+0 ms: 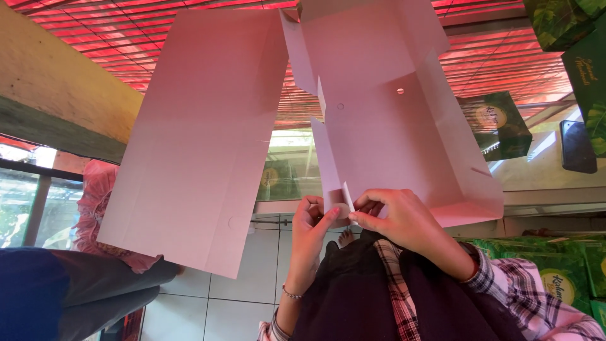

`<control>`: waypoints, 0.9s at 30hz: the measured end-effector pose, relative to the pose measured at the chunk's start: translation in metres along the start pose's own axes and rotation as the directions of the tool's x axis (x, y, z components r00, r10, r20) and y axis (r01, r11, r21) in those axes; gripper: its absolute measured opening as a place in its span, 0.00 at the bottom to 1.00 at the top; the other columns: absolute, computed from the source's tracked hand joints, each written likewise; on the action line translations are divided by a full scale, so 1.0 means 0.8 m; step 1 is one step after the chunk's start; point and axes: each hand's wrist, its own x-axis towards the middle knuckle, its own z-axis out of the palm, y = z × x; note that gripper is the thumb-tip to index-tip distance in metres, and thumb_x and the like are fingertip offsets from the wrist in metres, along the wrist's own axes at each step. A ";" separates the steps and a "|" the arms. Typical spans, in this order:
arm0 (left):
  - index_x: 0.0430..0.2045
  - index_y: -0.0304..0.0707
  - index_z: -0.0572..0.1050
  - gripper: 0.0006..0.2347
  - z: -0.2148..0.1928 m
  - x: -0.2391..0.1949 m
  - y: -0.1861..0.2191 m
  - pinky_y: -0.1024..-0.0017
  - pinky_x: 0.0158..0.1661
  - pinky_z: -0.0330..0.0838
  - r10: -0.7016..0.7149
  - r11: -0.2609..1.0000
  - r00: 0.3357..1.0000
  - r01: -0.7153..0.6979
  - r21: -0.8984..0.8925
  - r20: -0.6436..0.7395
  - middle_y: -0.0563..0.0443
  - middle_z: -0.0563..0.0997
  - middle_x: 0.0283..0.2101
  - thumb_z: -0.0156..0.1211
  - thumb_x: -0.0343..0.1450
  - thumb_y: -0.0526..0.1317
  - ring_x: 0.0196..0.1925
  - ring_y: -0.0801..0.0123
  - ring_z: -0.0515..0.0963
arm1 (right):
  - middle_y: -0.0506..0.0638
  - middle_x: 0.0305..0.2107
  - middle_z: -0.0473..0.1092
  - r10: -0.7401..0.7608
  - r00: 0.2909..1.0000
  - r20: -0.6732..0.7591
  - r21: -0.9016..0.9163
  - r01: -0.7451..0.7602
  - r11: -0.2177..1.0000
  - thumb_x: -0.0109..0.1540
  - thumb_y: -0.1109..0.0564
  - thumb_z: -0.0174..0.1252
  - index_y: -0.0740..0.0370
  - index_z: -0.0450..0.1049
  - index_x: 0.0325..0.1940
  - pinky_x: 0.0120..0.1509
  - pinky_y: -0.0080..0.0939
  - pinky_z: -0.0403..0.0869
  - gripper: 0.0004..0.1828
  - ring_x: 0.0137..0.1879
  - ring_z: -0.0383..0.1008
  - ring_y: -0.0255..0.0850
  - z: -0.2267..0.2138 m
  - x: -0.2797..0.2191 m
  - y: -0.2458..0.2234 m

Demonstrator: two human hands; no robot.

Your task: The person folds a flat cardboard sheet into a box by creasing along pre-scored lines, tucking flaps, and securing tabs. They then place the finished box on a shelf with other identical boxes.

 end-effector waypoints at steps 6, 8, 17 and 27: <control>0.37 0.35 0.69 0.07 0.018 -0.003 -0.009 0.77 0.42 0.74 -0.019 0.997 0.999 0.017 -0.070 -0.028 0.54 0.78 0.32 0.63 0.73 0.32 0.36 0.77 0.77 | 0.49 0.25 0.82 0.097 0.994 -0.046 0.066 -0.094 0.993 0.54 0.50 0.70 0.65 0.82 0.34 0.38 0.36 0.78 0.15 0.32 0.82 0.35 -0.004 -0.008 -0.005; 0.37 0.35 0.69 0.07 0.029 -0.006 -0.002 0.77 0.40 0.75 -0.022 0.997 0.999 0.019 -0.068 -0.039 0.54 0.78 0.32 0.63 0.72 0.32 0.36 0.78 0.78 | 0.49 0.25 0.82 0.106 0.993 -0.050 0.062 -0.103 0.993 0.54 0.51 0.70 0.65 0.82 0.35 0.38 0.36 0.77 0.14 0.31 0.82 0.35 -0.003 -0.010 -0.003; 0.37 0.35 0.67 0.07 0.043 -0.006 -0.009 0.78 0.37 0.74 0.057 0.998 0.996 -0.055 0.029 -0.074 0.53 0.79 0.32 0.61 0.72 0.31 0.34 0.77 0.79 | 0.52 0.27 0.82 -0.012 0.992 -0.122 0.035 0.016 0.999 0.56 0.54 0.67 0.64 0.82 0.38 0.39 0.37 0.79 0.12 0.33 0.85 0.37 0.005 -0.014 -0.001; 0.39 0.33 0.65 0.20 0.054 -0.019 0.003 0.73 0.41 0.75 0.332 0.825 0.943 -0.299 0.480 0.017 0.50 0.77 0.34 0.74 0.66 0.38 0.37 0.73 0.78 | 0.52 0.34 0.82 -0.009 0.995 0.100 0.053 0.004 0.999 0.59 0.58 0.64 0.64 0.78 0.45 0.48 0.38 0.80 0.12 0.42 0.85 0.39 -0.005 0.028 0.040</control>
